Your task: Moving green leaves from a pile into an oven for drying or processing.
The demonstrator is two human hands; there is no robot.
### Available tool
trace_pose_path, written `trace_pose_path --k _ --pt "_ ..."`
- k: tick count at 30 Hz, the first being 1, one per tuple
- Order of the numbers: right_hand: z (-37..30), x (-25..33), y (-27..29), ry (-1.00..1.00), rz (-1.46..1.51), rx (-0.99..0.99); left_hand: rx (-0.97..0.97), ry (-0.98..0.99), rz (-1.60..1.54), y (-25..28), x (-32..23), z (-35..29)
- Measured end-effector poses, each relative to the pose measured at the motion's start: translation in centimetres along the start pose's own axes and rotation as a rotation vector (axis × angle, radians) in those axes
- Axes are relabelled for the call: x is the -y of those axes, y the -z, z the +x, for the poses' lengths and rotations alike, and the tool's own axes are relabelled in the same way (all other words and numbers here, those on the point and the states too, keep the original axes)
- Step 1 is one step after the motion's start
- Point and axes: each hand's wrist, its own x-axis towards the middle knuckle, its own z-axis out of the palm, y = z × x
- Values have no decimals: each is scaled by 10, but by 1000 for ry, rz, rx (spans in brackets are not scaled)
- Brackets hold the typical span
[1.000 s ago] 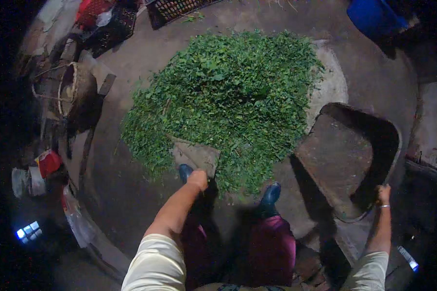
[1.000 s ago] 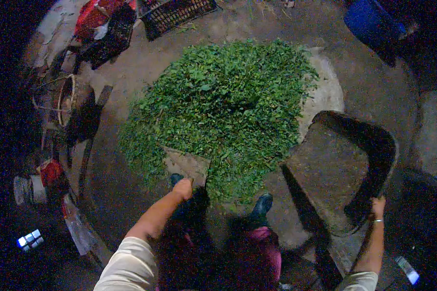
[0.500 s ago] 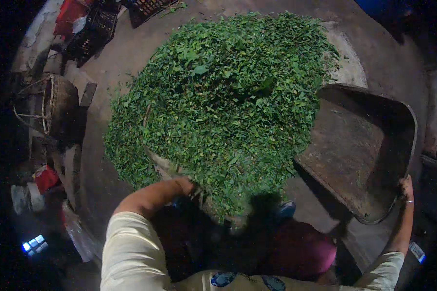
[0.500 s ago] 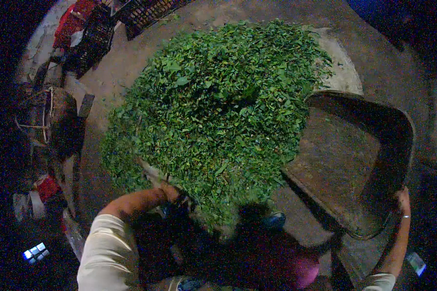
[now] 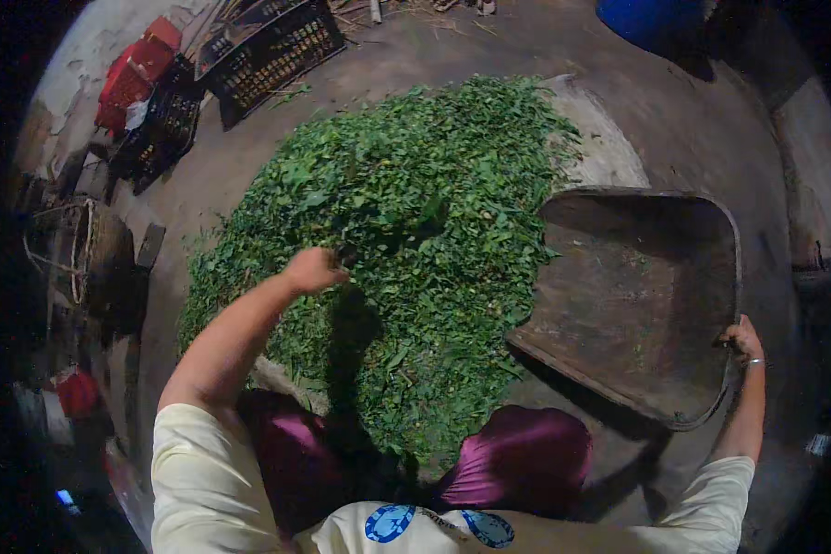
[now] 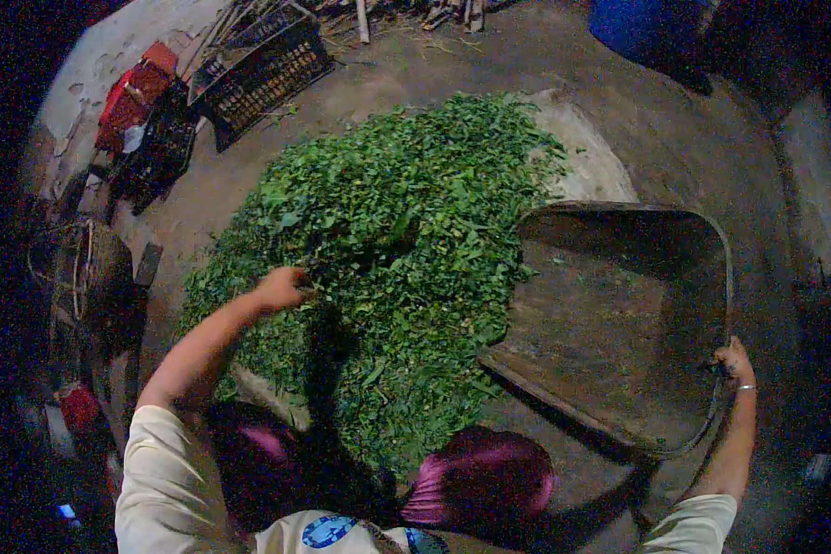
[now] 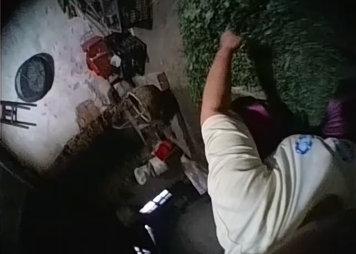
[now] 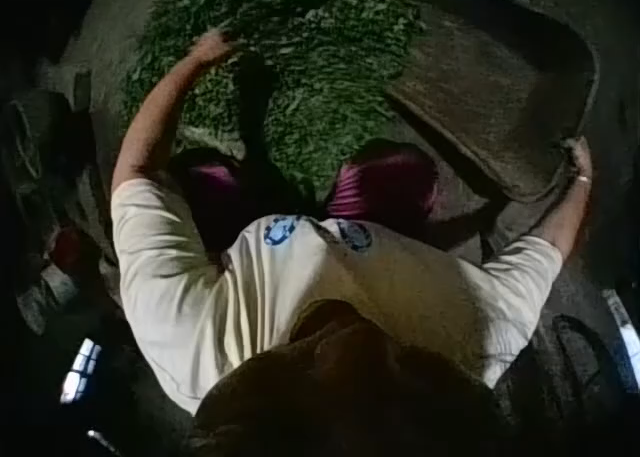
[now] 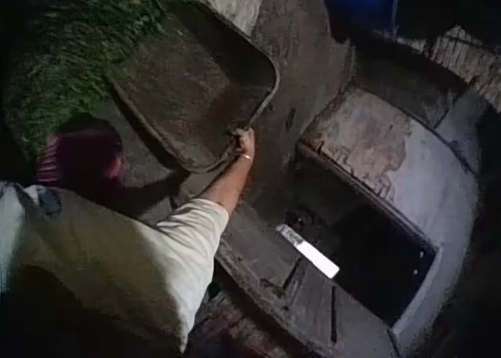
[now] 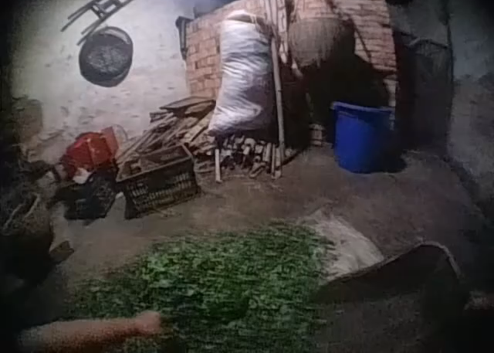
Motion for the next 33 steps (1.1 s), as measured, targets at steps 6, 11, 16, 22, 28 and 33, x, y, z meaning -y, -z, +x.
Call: trace_pose_path --k 6,11,16,22,28,33 --pt "-65 -37 -31 -57 2 -90 58 -1112 -84 -129 -203 -67" --pt "-105 -21 -58 25 -94 -273 112 -864 227 -242 -235 -68" --pt "-141 -10 -76 94 -206 -198 153 -848 244 -227 -194 -130" --pt "-218 -13 -159 53 -175 -198 133 -842 232 -244 -110 -211" --pt "-247 -4 -270 165 -306 -159 203 -838 326 -233 -16 -237" --pt "-252 33 -340 -36 -354 123 236 -763 291 -239 53 -253"
